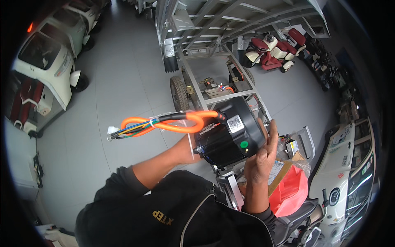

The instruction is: The person carries a cardboard box through a showroom, places it on a vehicle frame, and uses scissors to cut the tape. They open the box, remove pink foam and a plastic bag, then take out a black electric motor with attached wires and inspect it.

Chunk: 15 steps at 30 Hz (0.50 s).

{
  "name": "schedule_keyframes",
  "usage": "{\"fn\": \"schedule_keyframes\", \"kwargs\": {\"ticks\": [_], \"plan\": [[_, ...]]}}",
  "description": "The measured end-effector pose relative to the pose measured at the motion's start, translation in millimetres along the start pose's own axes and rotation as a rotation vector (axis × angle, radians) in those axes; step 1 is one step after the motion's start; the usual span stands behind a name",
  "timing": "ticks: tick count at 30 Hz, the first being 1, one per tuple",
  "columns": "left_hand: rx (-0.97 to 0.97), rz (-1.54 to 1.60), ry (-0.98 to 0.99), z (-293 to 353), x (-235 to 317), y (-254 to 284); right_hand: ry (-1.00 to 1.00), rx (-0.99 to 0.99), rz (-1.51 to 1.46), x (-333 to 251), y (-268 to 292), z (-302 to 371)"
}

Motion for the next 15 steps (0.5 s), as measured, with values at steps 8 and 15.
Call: {"fn": "schedule_keyframes", "kwargs": {"ticks": [8,15], "plan": [[-0.109,0.237,0.261,2,3,-39,-0.017,-0.087,-0.369,36,10,-8],[-0.519,0.267,0.277,0,37,-44,-0.288,0.130,-0.567,72,34,-3]]}}
Point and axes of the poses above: each hand's wrist, its own z-axis away from the middle knuckle, its own y-axis out of the back of the hand, x = y × z, the point moved 9 cm from there along -z, towards the middle knuckle, and after that the axes turned 1 degree about -z, right-handed, at the moved point
